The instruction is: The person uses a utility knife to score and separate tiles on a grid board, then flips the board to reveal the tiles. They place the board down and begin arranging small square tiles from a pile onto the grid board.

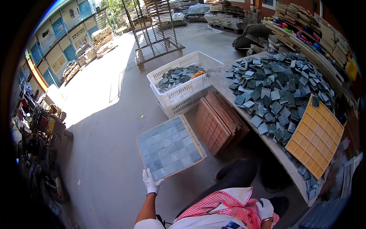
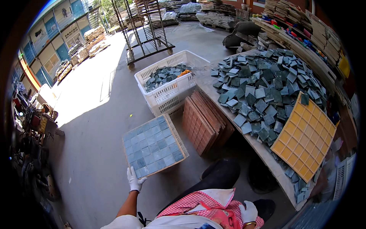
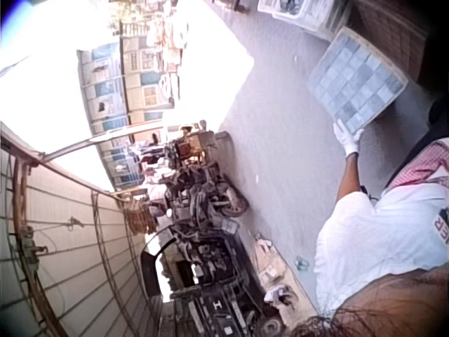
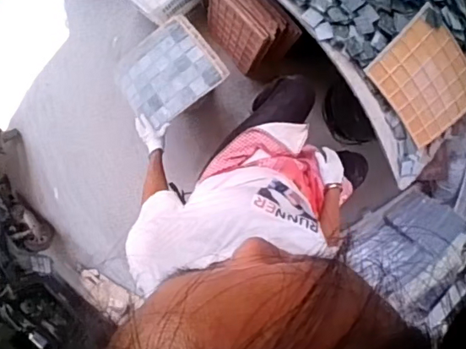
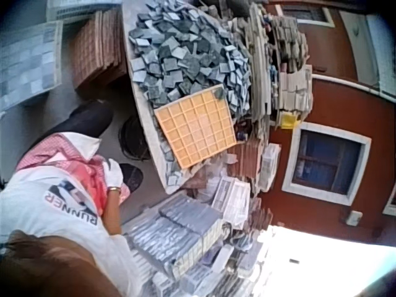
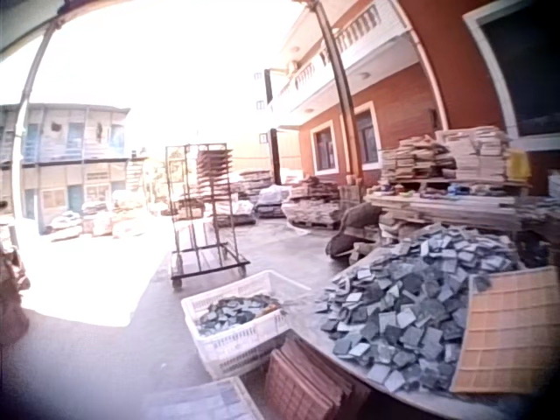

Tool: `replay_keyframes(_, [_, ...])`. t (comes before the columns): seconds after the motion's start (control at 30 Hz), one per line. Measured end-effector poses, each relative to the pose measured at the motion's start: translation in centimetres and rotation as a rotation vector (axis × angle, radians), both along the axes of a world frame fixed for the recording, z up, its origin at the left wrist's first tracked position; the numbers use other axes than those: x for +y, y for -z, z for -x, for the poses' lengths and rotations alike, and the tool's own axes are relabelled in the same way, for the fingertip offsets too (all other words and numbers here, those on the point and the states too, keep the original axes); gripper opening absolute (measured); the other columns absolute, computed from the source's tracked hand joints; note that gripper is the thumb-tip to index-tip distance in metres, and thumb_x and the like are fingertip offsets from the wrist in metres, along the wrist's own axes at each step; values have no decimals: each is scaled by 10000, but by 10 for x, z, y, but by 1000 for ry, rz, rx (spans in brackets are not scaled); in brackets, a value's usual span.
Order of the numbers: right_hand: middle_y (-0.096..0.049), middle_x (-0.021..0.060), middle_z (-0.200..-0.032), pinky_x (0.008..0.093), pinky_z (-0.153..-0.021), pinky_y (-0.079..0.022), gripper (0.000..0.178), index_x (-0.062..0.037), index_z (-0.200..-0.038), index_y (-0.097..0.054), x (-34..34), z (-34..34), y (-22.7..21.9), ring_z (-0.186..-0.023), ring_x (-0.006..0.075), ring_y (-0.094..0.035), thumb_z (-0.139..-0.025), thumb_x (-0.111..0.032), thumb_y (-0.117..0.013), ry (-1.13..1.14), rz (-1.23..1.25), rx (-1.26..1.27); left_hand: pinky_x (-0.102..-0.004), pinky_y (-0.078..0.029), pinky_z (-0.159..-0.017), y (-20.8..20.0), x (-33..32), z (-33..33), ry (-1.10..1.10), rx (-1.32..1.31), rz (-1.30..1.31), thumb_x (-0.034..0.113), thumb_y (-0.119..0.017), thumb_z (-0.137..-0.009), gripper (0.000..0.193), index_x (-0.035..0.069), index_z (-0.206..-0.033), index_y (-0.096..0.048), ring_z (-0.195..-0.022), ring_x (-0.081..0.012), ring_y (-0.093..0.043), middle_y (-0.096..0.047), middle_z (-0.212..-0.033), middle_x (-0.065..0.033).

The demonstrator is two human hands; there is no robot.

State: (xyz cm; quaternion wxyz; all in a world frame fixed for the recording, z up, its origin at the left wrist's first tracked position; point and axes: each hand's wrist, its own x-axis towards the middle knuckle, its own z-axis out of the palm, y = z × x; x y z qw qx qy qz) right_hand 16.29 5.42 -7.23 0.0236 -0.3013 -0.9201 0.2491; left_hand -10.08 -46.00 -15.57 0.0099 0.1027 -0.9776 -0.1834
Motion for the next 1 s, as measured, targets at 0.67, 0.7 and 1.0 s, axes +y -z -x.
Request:
replay_keyframes(0.67, [-642,179,-1054,395,-885,-467,326,1,-1051,-635,1,6,-1,-983,347,-604,-823,-229,-661,-89,0,-104,-543,-207,-1121,-100,57,59,-16,-375,273,414,-827,-627,1051,92,-1467,-283,-1408,-388,-186,-206,-1527,-192])
replay_keyframes(0.7, [-643,179,-1053,396,-883,-468,327,2,-1051,-636,3,8,-3,-982,347,-605,-821,-229,-662,-92,5,-99,-560,-190,-1119,-95,68,64,130,-253,245,427,-822,-630,1042,100,-1464,-291,-1409,-384,-186,-215,-1526,-185])
replay_keyframes(1.0, [-657,174,-961,413,-803,-490,342,-6,-993,-656,-5,12,-15,-897,361,-617,-773,-265,-693,-85,2,-21,-545,-186,-1128,-61,209,126,1120,110,253,439,-833,-545,1052,162,-1438,-351,-1395,-285,-281,-334,-1492,-98])
